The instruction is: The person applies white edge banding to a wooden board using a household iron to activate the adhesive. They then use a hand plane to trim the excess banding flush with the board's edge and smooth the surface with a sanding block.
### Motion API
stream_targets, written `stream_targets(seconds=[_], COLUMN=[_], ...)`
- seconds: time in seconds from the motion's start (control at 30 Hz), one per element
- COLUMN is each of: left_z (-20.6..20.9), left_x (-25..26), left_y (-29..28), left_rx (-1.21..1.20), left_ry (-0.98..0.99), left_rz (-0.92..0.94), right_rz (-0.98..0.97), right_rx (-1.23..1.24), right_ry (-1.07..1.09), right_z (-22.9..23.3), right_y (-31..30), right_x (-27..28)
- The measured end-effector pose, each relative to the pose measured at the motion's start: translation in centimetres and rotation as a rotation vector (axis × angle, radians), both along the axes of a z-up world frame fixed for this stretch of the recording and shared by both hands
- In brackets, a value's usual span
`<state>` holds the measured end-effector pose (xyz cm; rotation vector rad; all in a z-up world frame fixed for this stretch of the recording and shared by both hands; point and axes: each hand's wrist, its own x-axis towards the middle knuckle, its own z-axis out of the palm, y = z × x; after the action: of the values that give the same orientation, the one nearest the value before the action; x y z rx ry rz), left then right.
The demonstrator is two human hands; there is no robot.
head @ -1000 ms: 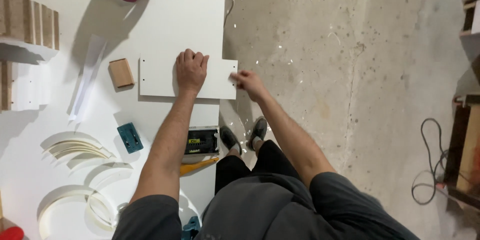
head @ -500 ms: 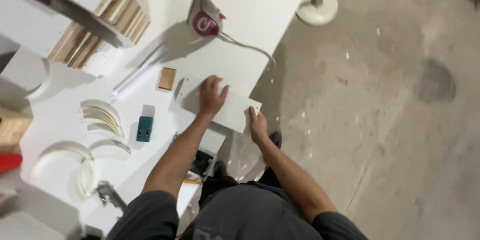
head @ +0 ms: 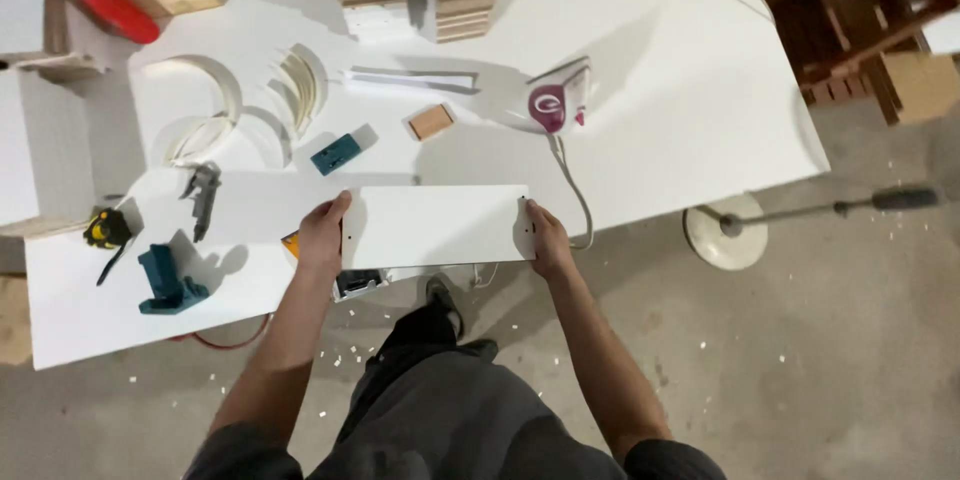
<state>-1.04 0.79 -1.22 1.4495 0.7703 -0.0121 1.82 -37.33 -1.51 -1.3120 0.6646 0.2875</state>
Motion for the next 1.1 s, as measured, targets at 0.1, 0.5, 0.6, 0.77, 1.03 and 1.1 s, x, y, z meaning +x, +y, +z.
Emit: stream_targets(seconds=[0.1, 0.5, 0.6, 0.77, 1.03, 1.1], left_z=[-2.5, -6.5, -3.0, -13.3, -7.6, -8.1], left_x=[-1.0, -4.2, -3.3, -2.5, 0.2, -0.3], left_y=[-0.4, -5.1, -6.4, -6.6, -7.0, -7.1], left_rx=[0.009, -0.371, -0.289, -0.306, -0.43, -0.481], left_ry=[0.074, 0.064, 0.081, 0.118, 0.147, 0.179], left_rz=[0.193, 0.09, 0.163, 0.335, 0.469, 0.593], right_rz=[0.165, 0.509, 0.58, 0.802, 0.94, 0.907], right_rx=[-0.046, -0.446, -0.308, -0.407, -0.466, -0.38], right_ry=[-0.038, -0.105, -0.13, -0.221, -0.239, -0.215], right_z=[-1.3, 3.0, 1.8, 0.4, -0.5, 1.8], right_y=[-0.7, 0.1, -0.5, 0.7, 2.9, 3.9], right_x=[3.3, 13.9, 16.3, 19.6, 23.4, 22.8])
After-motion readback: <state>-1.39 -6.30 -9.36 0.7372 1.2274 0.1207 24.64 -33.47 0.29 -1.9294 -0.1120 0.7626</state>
